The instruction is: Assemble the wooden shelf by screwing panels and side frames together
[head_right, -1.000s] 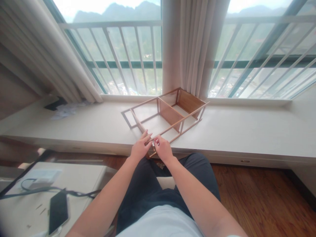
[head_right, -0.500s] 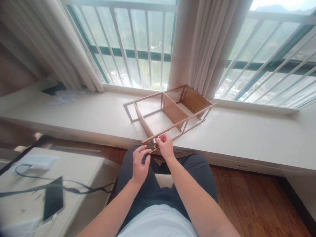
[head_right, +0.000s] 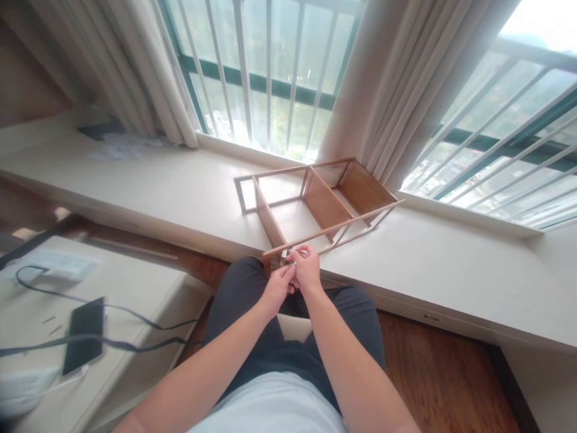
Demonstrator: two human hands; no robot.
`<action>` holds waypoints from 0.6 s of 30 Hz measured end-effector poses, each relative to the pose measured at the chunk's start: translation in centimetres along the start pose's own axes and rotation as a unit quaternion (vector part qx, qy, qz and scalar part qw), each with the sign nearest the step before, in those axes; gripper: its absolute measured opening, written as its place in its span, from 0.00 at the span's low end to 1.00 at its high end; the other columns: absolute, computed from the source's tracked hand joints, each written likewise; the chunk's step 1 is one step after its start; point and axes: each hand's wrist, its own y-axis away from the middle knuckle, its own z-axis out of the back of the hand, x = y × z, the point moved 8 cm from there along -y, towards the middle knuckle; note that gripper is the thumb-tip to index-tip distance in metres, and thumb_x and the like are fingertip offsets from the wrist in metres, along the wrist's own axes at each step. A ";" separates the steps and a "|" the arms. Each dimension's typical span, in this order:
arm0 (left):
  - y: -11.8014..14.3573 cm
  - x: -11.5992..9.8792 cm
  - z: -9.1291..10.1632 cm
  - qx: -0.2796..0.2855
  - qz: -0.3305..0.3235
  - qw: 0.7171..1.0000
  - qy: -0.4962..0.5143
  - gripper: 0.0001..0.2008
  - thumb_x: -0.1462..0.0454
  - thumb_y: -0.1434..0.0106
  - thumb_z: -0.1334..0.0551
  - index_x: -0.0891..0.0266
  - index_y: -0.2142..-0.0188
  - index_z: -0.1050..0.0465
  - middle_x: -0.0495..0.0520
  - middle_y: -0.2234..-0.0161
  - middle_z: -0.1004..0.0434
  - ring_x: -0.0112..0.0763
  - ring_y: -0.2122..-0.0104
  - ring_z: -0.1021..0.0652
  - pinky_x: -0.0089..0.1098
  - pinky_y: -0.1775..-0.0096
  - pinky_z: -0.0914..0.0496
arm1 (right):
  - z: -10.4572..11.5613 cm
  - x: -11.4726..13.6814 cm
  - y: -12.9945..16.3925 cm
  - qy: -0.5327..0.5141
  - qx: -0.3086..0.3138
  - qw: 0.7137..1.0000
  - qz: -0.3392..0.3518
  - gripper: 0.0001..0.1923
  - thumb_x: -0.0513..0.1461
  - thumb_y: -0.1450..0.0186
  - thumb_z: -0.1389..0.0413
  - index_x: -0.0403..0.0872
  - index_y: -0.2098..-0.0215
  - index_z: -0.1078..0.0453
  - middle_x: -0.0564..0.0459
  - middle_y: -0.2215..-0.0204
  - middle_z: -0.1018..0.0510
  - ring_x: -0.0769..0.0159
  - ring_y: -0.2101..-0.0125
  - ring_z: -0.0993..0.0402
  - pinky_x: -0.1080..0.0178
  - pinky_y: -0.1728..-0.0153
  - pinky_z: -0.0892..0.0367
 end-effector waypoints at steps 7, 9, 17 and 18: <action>0.2 -1.9 0.6 -0.038 -0.065 0.997 -0.031 0.20 0.50 0.39 0.37 0.65 0.76 0.28 0.49 0.80 0.30 0.23 0.80 0.33 0.25 0.76 0.40 | -0.1 0.1 0.4 0.034 0.025 0.999 0.004 0.15 0.47 0.42 0.38 0.49 0.65 0.36 0.55 0.74 0.21 0.71 0.86 0.36 0.68 0.87 0.43; 0.3 -2.2 0.7 -0.042 -0.071 0.996 -0.041 0.19 0.51 0.39 0.37 0.65 0.76 0.27 0.49 0.80 0.30 0.24 0.79 0.33 0.25 0.75 0.39 | 0.4 0.7 0.8 0.086 0.024 0.995 0.050 0.10 0.45 0.40 0.41 0.48 0.65 0.34 0.53 0.72 0.21 0.68 0.80 0.30 0.66 0.80 0.35; 0.9 -3.6 1.2 -0.047 -0.117 0.981 -0.150 0.21 0.53 0.36 0.40 0.64 0.79 0.31 0.46 0.81 0.34 0.24 0.79 0.35 0.26 0.73 0.41 | 1.1 3.9 4.7 0.323 0.065 0.905 0.269 0.08 0.36 0.37 0.46 0.48 0.60 0.29 0.50 0.63 0.23 0.60 0.61 0.27 0.57 0.55 0.31; 0.9 -3.7 1.2 -0.044 -0.123 0.977 -0.170 0.21 0.52 0.35 0.41 0.64 0.79 0.31 0.46 0.81 0.34 0.24 0.79 0.35 0.26 0.73 0.42 | 1.0 4.2 5.0 0.335 0.068 0.895 0.288 0.08 0.35 0.37 0.46 0.48 0.59 0.28 0.49 0.63 0.23 0.60 0.61 0.27 0.56 0.55 0.31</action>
